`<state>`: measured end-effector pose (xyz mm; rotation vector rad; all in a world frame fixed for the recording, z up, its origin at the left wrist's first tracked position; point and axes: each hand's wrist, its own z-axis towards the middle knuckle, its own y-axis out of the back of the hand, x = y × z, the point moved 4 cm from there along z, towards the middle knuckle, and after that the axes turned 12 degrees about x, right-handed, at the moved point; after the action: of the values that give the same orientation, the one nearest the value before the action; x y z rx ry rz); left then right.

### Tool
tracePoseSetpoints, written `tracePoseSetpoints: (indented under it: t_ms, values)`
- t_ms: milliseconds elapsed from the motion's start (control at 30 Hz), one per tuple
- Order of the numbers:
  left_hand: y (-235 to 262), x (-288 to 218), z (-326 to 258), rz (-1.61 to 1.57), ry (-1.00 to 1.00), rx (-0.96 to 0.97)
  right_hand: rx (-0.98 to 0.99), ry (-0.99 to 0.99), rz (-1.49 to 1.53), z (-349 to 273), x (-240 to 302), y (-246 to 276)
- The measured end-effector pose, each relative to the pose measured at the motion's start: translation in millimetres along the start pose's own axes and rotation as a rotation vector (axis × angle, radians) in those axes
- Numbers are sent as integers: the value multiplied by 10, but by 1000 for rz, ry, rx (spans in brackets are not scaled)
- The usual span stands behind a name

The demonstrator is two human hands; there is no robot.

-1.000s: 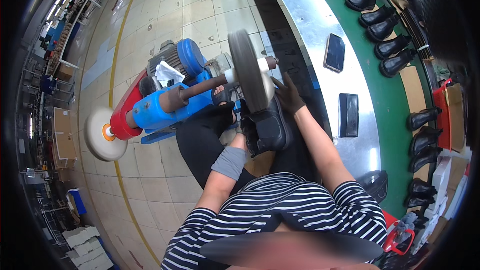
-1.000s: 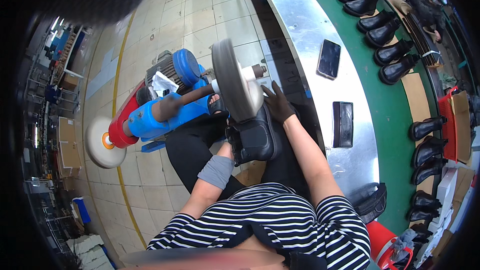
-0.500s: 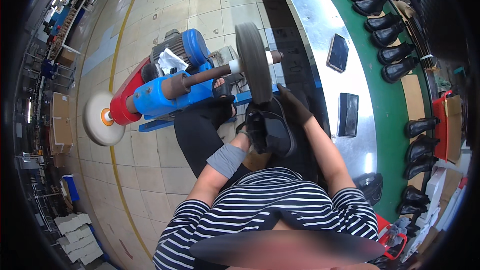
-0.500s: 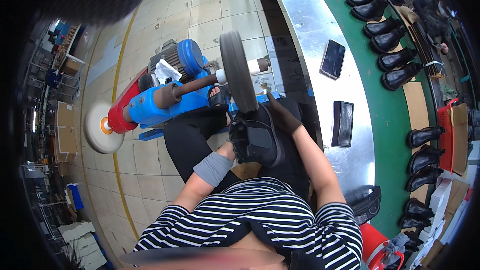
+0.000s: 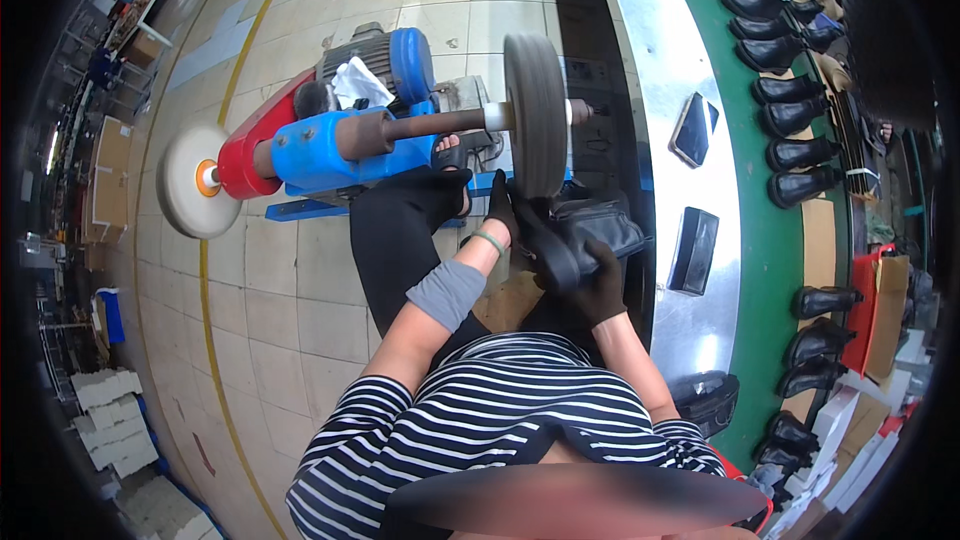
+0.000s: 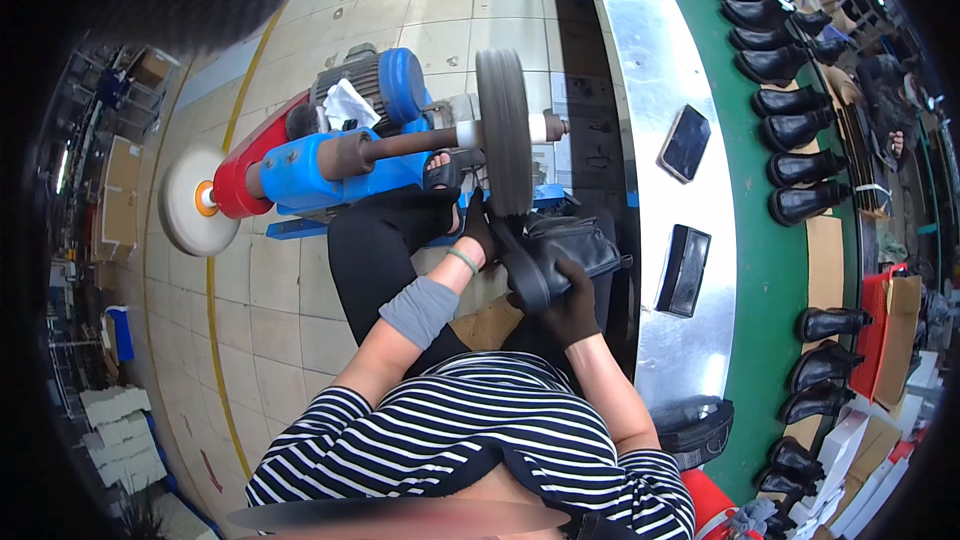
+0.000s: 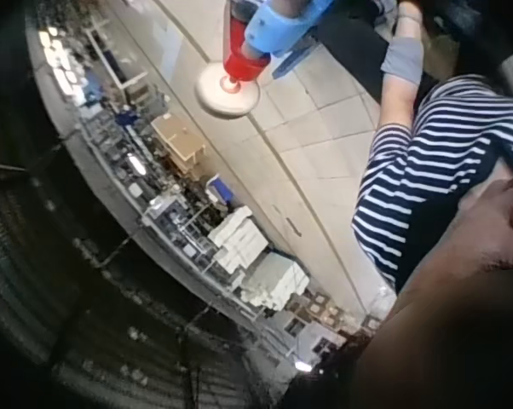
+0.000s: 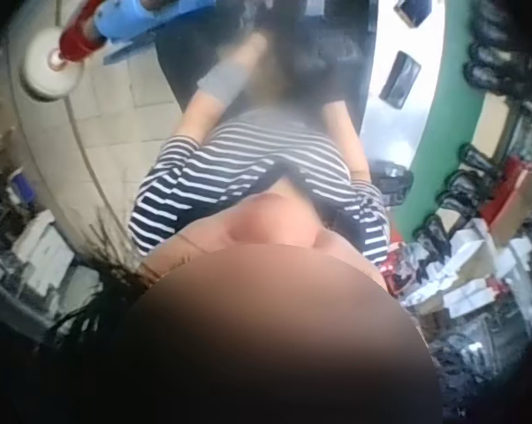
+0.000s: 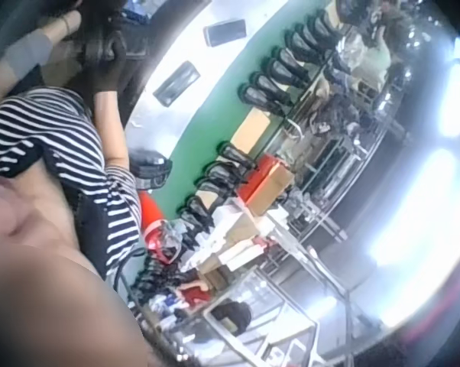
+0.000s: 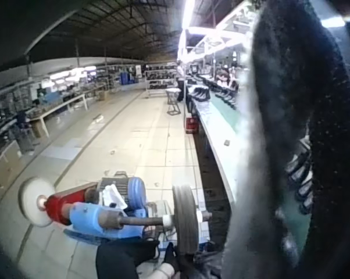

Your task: Polishing the edges of black boots using a rotary polishing machine.

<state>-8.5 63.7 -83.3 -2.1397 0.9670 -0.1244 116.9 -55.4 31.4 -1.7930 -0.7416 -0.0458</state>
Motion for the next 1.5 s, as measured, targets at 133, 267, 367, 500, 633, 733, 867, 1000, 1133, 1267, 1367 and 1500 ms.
tracePoseSetpoints:
  t_ms: [133,267,367,500,633,733,867,1000,1133,1267,1367,1500]
  values:
    - [-31,-187,337,-80,-62,375,68,-81,216,205,-84,-172]
    - [-9,-122,389,-68,-130,398,135,-126,164,15,-34,-314]
    - [-274,57,-27,-54,-187,385,105,-62,-69,-418,-111,276]
    - [-318,127,-381,-188,-45,566,85,93,-1070,-830,-73,805]
    - [-466,104,-609,-277,34,768,-100,-309,-1022,-896,148,-93]
    - [-186,137,-356,-246,43,715,270,258,-1768,-695,409,-529]
    - [132,-23,-55,-197,-95,532,332,-46,-2456,-349,311,-732]
    - [415,-610,344,-78,-462,265,367,-139,-2424,270,279,-553]
    - [661,-745,523,9,-734,219,539,133,-2281,558,153,-423]
    - [730,-664,625,-17,-552,213,486,263,-2088,323,163,-378]
    - [522,-513,514,-30,-422,220,374,212,-1944,-12,285,-347]
    - [113,-157,-150,17,-131,194,388,282,-1753,-447,652,-266]
